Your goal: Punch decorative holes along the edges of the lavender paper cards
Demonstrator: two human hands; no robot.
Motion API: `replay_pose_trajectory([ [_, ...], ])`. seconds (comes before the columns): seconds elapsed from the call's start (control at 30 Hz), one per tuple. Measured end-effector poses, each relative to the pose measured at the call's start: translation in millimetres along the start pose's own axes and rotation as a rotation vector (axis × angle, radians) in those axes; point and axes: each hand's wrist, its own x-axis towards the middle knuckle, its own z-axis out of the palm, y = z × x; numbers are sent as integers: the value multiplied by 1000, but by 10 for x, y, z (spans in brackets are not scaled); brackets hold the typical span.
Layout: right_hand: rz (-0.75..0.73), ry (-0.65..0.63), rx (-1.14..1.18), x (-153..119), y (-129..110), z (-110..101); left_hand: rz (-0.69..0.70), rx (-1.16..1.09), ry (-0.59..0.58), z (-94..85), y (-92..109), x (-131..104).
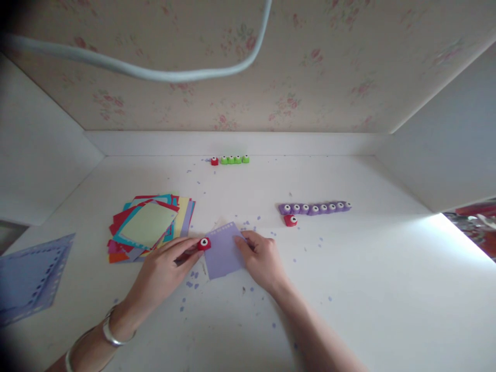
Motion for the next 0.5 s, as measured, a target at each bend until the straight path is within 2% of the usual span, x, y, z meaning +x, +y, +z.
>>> replay_pose_trajectory([
  [0.2, -17, 15, -39, 0, -12, -2, -91, -64, -23, -33, 67, 52],
  [0.3, -26, 18, -62, 5, -18, -3, -165, -133, -13, 12, 88, 93],
  [0.5, -36, 15, -75, 11, -20, -8, -296, -281, -70, 121, 62, 148],
])
